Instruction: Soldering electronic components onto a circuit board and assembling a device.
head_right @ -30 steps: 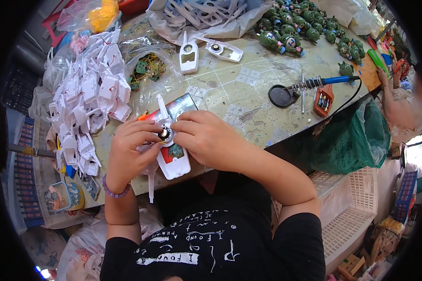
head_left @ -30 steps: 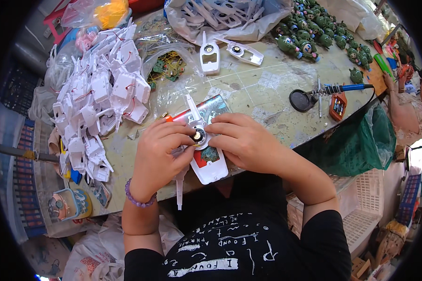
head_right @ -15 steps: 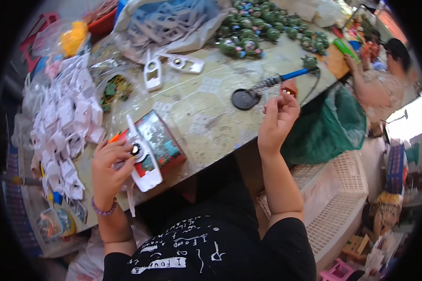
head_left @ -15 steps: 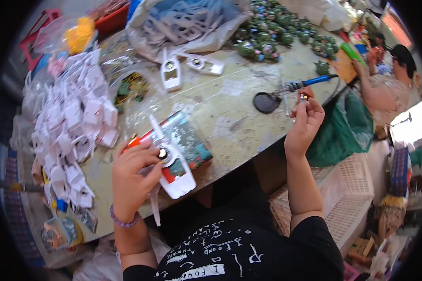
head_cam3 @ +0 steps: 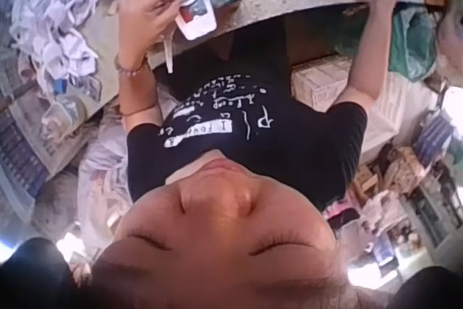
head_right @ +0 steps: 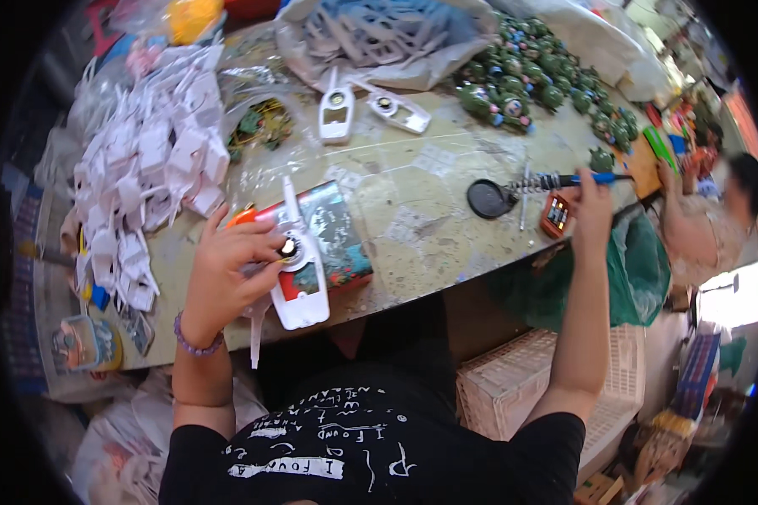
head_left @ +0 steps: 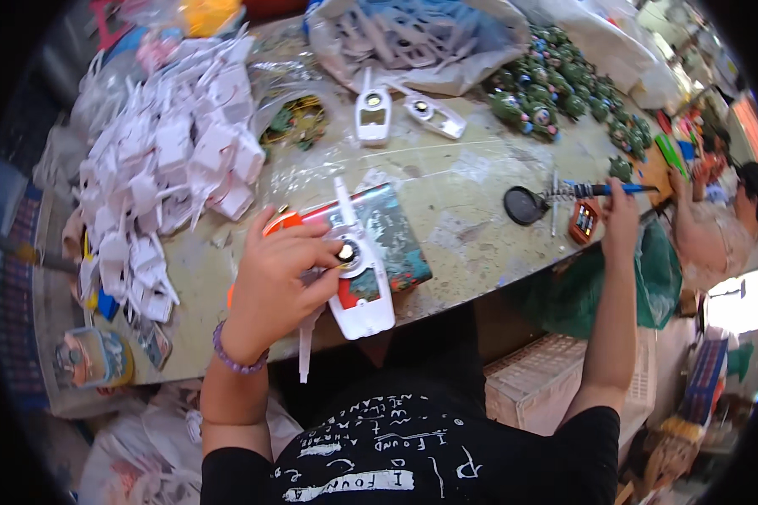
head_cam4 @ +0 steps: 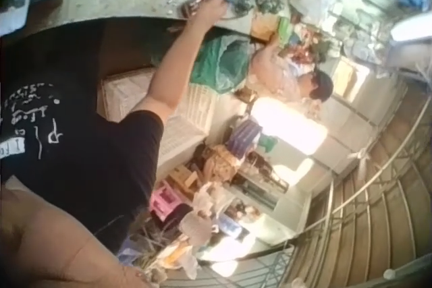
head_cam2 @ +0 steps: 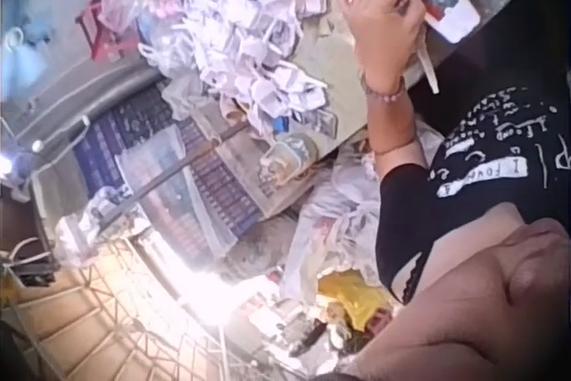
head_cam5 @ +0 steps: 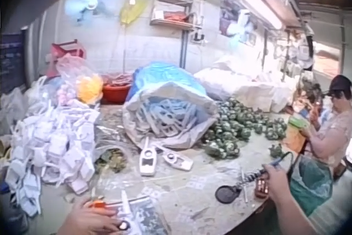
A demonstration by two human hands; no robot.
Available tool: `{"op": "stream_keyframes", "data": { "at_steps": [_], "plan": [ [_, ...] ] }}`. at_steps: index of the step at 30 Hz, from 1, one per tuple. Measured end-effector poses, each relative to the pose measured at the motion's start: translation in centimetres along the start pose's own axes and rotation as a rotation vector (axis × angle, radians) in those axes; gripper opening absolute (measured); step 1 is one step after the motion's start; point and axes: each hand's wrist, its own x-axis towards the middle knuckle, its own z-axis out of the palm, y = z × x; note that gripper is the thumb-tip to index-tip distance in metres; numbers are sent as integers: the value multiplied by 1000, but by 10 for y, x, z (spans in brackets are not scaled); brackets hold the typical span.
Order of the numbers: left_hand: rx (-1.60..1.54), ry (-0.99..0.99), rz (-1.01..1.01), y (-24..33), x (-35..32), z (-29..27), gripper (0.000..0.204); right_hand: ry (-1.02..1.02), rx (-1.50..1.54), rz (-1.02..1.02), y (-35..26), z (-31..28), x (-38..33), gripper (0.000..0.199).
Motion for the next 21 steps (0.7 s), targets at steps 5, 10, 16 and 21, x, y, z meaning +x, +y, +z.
{"op": "stream_keyframes", "data": {
  "at_steps": [5, 10, 16, 21],
  "plan": [
    [-46, -4, -83, 4, -3, -5, 2, 281, 147, -197, -26, -38, -6, 26],
    [-52, -12, -46, 2, 2, -6, 2, 115, 320, -454, -55, -61, -66, 26],
    [-5, 11, -38, 3, 1, -3, 5, -467, 168, -1075, -55, 17, -165, 26],
    [14, 2, -26, 7, 1, -5, 5, -848, 273, -1132, -77, 60, -178, 28]
  ]
}}
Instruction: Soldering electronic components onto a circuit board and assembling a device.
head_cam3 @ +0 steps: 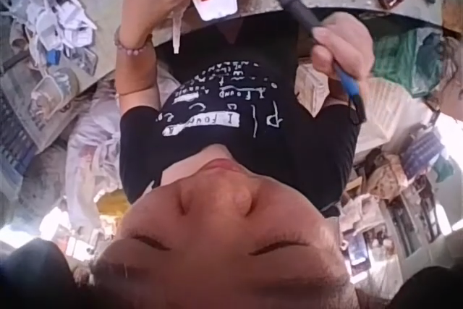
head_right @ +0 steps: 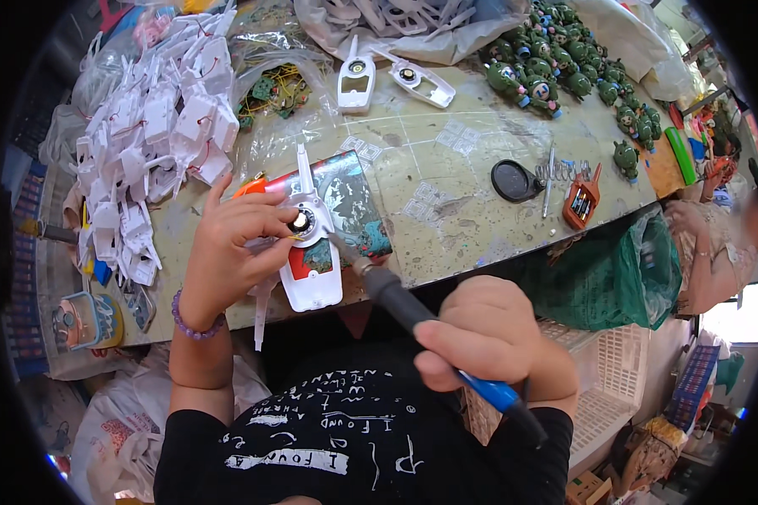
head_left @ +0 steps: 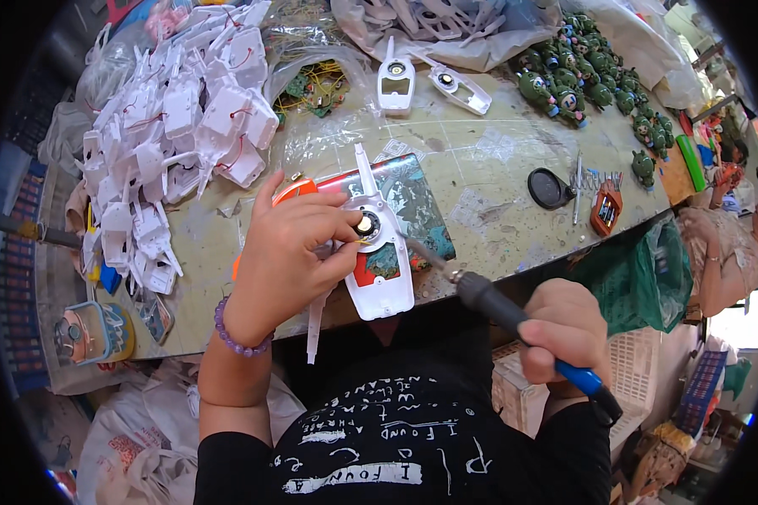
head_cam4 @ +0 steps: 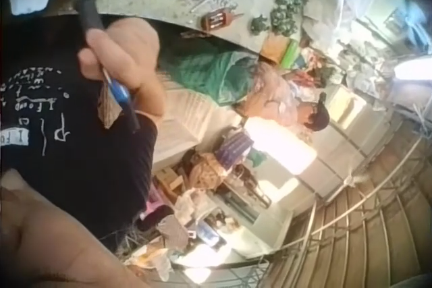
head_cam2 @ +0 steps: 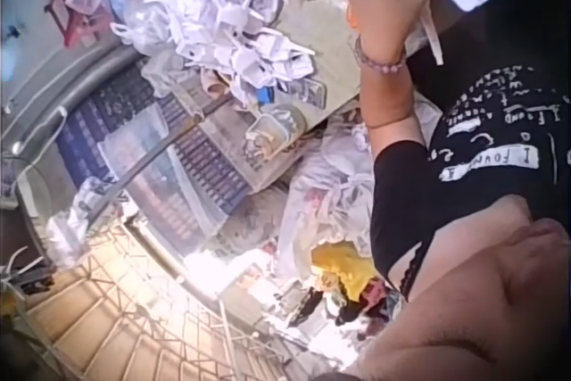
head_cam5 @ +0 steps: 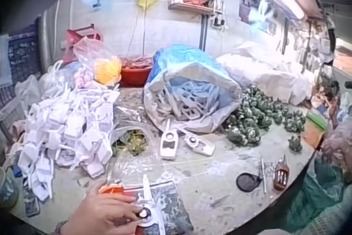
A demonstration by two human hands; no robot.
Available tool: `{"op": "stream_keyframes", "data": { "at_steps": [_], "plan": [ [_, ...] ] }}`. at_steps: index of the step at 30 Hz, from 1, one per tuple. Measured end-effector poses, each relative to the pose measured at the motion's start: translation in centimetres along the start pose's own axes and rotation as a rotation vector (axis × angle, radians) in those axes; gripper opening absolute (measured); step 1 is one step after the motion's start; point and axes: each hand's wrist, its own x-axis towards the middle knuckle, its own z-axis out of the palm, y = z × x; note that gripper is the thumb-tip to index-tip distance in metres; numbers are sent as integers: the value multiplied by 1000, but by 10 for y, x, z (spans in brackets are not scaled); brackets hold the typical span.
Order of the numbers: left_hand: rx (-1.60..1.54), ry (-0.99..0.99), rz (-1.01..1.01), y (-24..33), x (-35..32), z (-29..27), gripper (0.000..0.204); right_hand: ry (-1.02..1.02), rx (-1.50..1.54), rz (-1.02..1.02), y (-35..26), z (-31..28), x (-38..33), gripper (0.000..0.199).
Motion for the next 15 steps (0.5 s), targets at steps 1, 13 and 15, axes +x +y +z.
{"op": "stream_keyframes", "data": {
  "at_steps": [1, 13, 15],
  "plan": [
    [6, -4, 5, -1, 1, 2, 5, -9, 22, 4, 1, 3, 3, 30],
    [57, -25, 17, 1, 0, -1, 6, -50, 37, 56, 11, 19, 16, 14],
    [59, -22, 15, 1, 0, -1, 6, -77, 16, 35, 11, 19, 18, 14]
  ]
}}
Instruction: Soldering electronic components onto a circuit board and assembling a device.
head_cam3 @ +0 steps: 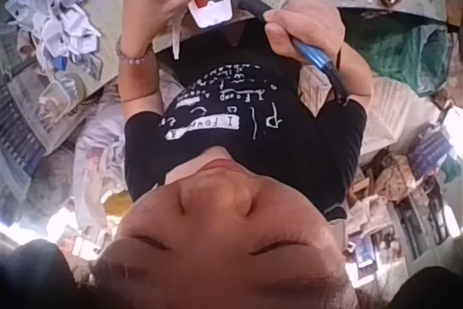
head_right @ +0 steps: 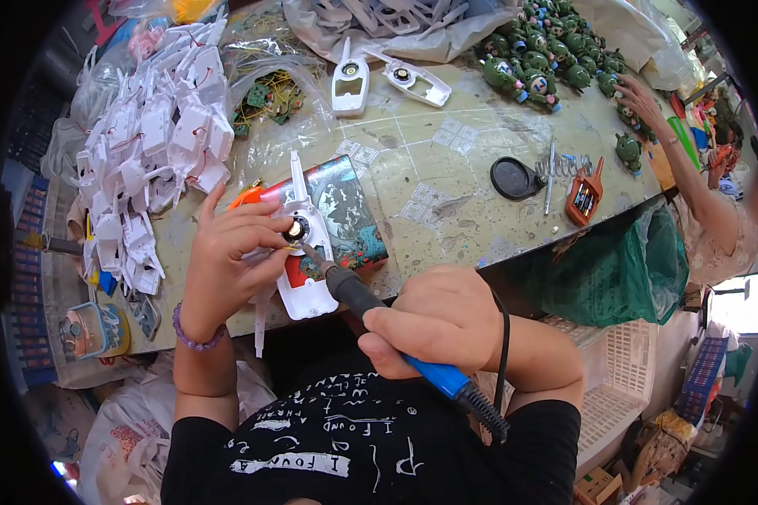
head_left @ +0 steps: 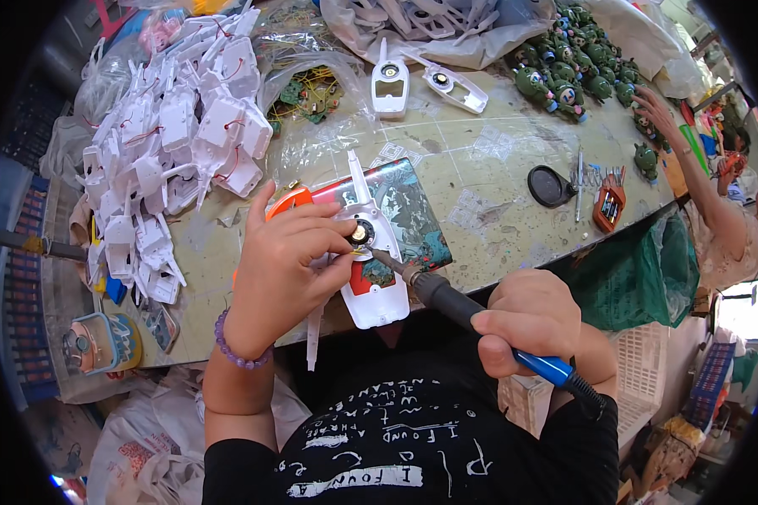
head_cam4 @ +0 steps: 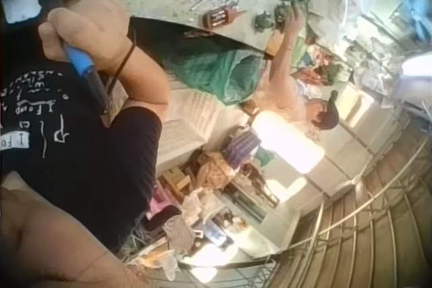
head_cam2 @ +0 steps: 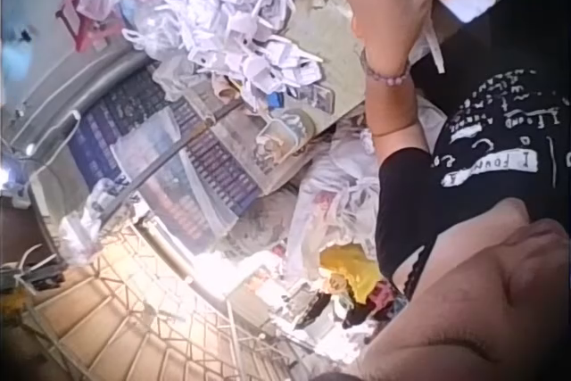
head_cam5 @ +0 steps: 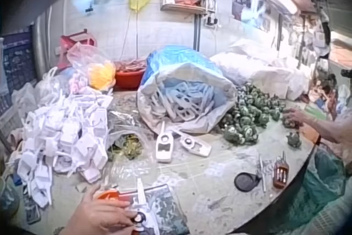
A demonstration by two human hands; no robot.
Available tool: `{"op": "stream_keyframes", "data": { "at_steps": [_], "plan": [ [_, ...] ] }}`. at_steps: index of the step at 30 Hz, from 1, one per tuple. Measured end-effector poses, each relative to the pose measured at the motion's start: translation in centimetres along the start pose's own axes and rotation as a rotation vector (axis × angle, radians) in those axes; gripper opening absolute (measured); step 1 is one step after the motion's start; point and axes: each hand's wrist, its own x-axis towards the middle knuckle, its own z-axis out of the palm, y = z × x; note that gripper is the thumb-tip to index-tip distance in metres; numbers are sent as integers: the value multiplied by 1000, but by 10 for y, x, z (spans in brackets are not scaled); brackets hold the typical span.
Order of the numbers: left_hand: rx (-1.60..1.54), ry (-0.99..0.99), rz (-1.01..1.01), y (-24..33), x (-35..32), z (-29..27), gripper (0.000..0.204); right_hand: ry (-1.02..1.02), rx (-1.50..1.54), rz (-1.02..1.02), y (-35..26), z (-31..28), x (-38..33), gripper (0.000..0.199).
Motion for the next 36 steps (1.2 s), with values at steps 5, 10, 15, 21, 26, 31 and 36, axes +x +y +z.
{"op": "stream_keyframes", "data": {
  "at_steps": [5, 10, 15, 21, 26, 31, 36],
  "plan": [
    [0, 1, -4, 1, 0, 0, 6, 1, 17, -34, 2, 3, 2, 15],
    [2, 4, 6, 1, 0, 1, 6, -24, 18, -52, 3, 3, 4, 15],
    [3, 6, 9, 1, -1, 1, 7, -29, -2, -74, 4, 2, 5, 16],
    [7, 7, 11, 2, -1, 0, 6, -102, -3, -115, 5, -3, 19, 21],
    [16, 8, 11, 2, 0, 1, 6, -126, 8, -110, 4, -3, 28, 23],
    [22, 17, 17, 2, -1, 1, 4, -149, -10, -131, 1, -2, 33, 25],
    [30, 15, 20, 2, -1, 3, 4, -129, -24, -154, 2, -2, 28, 24]
  ]
}}
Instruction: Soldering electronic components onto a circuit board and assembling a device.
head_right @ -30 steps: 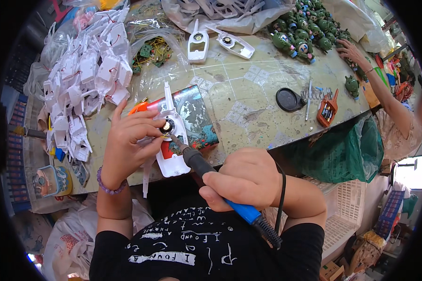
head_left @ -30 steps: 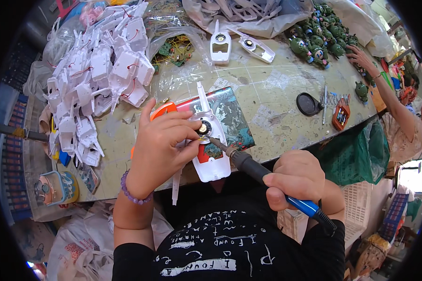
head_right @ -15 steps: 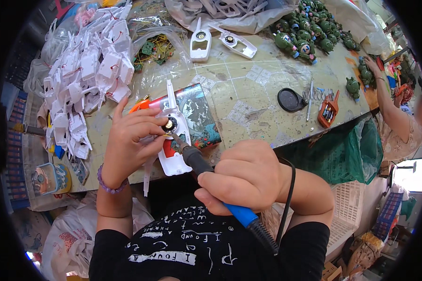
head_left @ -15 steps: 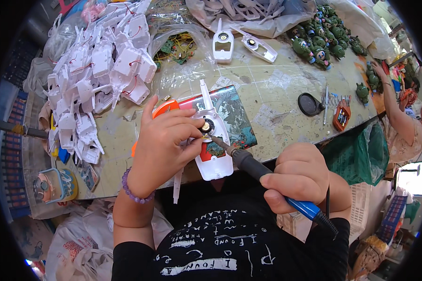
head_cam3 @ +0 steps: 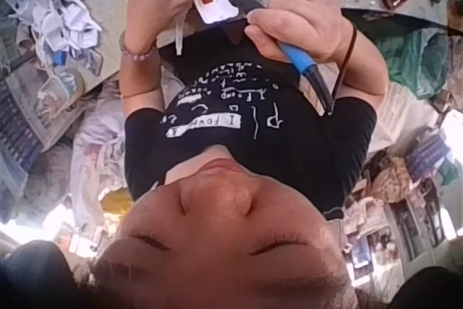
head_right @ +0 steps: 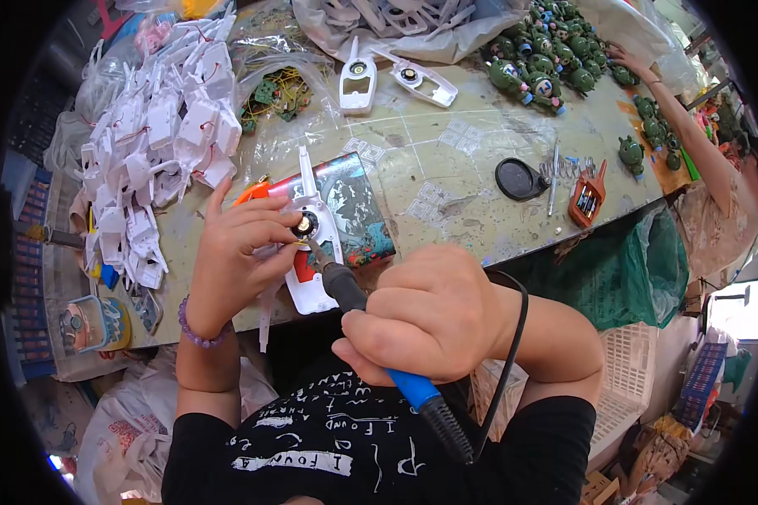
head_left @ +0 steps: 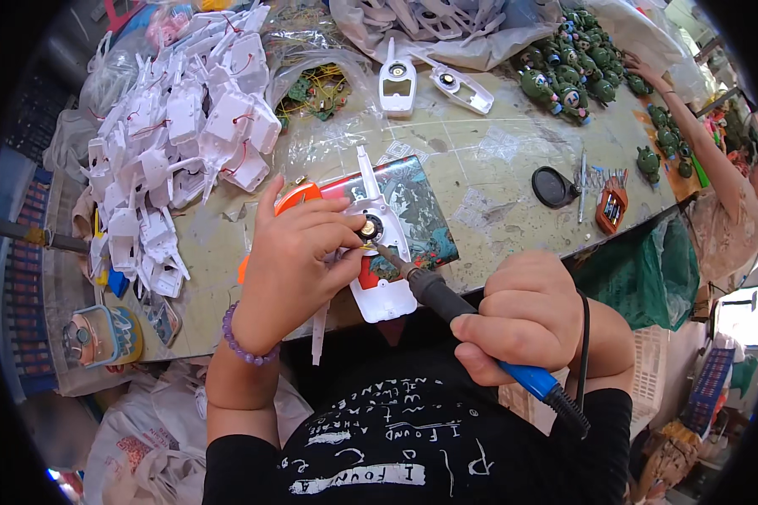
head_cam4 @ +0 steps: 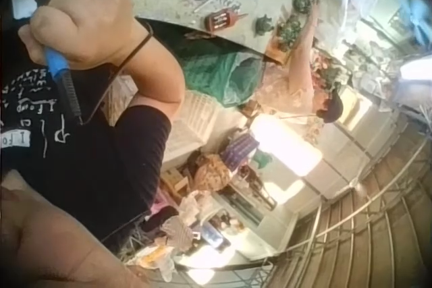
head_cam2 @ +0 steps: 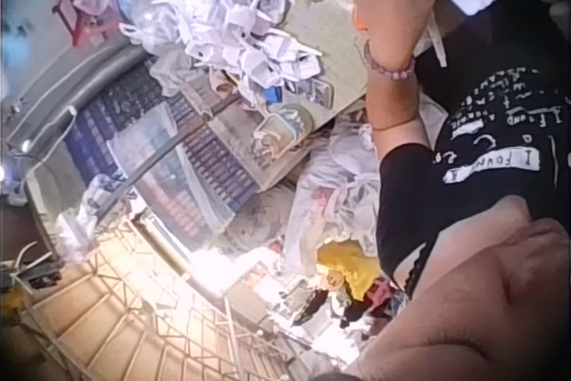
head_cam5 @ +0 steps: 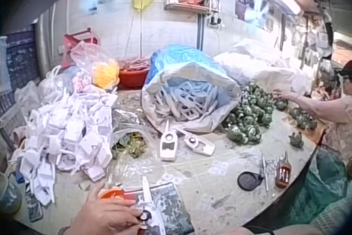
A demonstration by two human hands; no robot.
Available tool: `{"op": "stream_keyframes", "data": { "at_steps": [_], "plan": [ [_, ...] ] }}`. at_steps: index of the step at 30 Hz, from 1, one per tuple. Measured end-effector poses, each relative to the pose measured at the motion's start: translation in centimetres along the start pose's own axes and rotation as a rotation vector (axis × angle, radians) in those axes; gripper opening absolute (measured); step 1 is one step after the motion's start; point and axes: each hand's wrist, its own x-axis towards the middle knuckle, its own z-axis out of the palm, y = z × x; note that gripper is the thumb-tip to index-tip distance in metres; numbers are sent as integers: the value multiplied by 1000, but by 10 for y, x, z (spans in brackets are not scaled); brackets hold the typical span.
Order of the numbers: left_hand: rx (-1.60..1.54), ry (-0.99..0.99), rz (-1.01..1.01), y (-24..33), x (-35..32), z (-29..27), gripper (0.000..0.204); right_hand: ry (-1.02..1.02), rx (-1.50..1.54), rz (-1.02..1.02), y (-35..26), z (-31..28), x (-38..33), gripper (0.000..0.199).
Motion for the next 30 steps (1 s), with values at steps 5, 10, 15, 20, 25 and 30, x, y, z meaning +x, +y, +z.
{"op": "stream_keyframes", "data": {
  "at_steps": [5, 10, 15, 20, 25, 30],
  "plan": [
    [3, 3, 1, 0, 0, 0, 3, -47, -27, -18, -2, -2, -10, 23],
    [-1, 0, -10, 1, 0, -1, 3, 48, 6, 53, 1, -7, -26, 16],
    [5, 3, -9, 2, 0, -3, 3, 142, -7, 138, -5, -11, -27, 18],
    [5, 5, -12, 0, 1, 0, 2, 135, 31, 152, -2, -4, -28, 11],
    [0, 9, -11, 1, 0, -1, 3, 86, 36, 102, 0, -2, -24, 12],
    [-5, 15, -10, 2, 0, -1, 3, 68, 30, 85, 2, -1, -23, 14]
  ]
}}
